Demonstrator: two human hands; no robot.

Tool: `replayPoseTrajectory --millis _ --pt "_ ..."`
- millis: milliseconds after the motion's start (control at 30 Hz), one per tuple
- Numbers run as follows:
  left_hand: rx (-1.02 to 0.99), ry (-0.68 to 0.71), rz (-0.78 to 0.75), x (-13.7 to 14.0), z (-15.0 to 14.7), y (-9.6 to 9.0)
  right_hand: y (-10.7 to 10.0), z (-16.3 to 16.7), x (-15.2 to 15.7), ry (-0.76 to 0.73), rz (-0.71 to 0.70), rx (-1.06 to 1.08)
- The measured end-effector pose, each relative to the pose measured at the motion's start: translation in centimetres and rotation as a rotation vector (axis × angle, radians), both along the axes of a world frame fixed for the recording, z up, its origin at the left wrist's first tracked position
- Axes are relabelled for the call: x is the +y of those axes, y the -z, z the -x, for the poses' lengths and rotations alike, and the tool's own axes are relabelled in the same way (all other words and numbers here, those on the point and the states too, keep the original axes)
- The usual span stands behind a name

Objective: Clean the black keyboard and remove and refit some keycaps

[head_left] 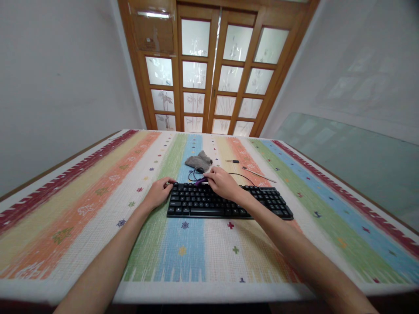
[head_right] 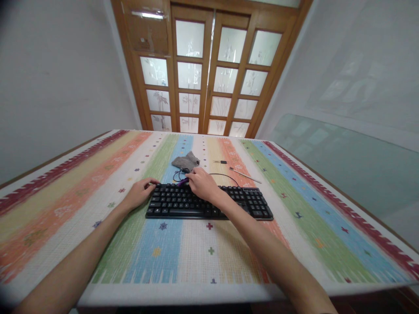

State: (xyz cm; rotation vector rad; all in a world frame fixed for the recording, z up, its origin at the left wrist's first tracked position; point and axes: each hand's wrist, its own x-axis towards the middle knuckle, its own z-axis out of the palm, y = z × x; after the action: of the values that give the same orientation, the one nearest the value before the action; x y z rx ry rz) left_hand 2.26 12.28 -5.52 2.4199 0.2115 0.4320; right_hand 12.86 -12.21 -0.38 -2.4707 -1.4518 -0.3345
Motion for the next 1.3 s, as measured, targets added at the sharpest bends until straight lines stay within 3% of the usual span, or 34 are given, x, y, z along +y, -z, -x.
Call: replayPoseTrajectory --millis 100,267,467,600,800,1067,1300 --pt "-0.001 -0.004 -0.004 0.0 0.0 0.0 0.4 0.5 0.9 -0.034 -0.025 -0.018" --pt "-0.011 -0.005 -0.009 0.1 0.0 0.1 0.7 0.9 1.4 -0.078 0.178 -0.071" --pt "-0.006 -0.006 -0.005 0.0 0.0 0.0 0.2 0.9 0.9 -0.115 0.266 -0.139" --pt "-0.021 0.002 0.007 0.1 0.0 0.1 -0.4 0.7 0.3 -0.076 0.253 -0.130" --pt "-0.026 0.007 0.013 0.1 -0.1 0.2 -0.1 -0.5 -1.2 0.079 0.081 -0.077" --pt "-0.010 -0.005 0.017 0.1 -0.1 0.1 0.4 -0.5 -3.1 -0.092 0.248 -0.056" --pt "-0.013 -0.005 0.016 0.0 -0.1 0.1 0.0 -0.5 -3.3 -0.025 0.238 -0.076"
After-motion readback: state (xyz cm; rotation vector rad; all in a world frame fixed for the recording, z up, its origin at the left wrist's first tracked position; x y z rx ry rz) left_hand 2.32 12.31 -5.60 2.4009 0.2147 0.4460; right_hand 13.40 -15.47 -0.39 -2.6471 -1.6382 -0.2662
